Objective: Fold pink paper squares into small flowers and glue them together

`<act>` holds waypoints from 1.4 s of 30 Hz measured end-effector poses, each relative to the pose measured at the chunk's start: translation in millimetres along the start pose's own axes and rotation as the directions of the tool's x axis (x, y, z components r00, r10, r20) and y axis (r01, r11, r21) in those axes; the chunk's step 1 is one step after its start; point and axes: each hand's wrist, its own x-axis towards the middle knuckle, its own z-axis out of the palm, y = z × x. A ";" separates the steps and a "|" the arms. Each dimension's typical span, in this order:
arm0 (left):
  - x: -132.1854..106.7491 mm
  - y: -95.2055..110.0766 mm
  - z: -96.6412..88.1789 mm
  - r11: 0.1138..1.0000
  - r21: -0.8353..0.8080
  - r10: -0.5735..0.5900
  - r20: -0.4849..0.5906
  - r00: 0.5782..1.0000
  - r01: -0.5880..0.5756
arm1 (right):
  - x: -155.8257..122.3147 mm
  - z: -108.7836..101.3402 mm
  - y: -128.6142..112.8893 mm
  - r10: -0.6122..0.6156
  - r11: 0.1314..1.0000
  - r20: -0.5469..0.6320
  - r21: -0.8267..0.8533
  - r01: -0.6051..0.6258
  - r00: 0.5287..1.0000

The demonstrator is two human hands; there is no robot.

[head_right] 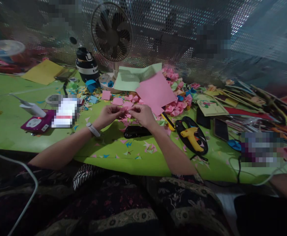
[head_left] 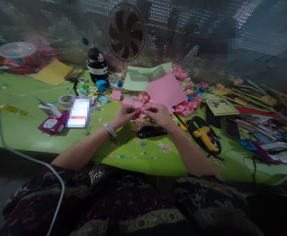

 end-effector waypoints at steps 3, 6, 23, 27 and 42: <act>1.7 -5.0 -1.8 0.993 0.089 0.079 -0.012 0.997 -0.078 | 0.9 0.4 1.4 0.002 1.000 0.001 0.016 -0.002 1.000; 2.0 -7.5 -3.6 0.972 0.194 0.137 -0.020 0.990 -0.131 | 1.6 0.7 3.6 0.001 1.000 -0.001 0.020 -0.001 1.000; 1.9 -9.3 -4.8 0.906 0.321 0.278 0.040 0.960 -0.276 | 0.7 0.9 3.3 -0.013 0.999 -0.003 -0.038 0.013 1.000; 2.9 -12.5 -6.4 0.873 0.365 0.326 0.058 0.944 -0.324 | 0.8 1.1 3.6 -0.026 0.999 0.003 -0.037 0.026 1.000; 3.9 -14.8 -7.8 0.822 0.440 0.371 0.070 0.926 -0.362 | -0.4 0.7 1.7 -0.047 0.987 -0.022 -0.155 0.043 0.999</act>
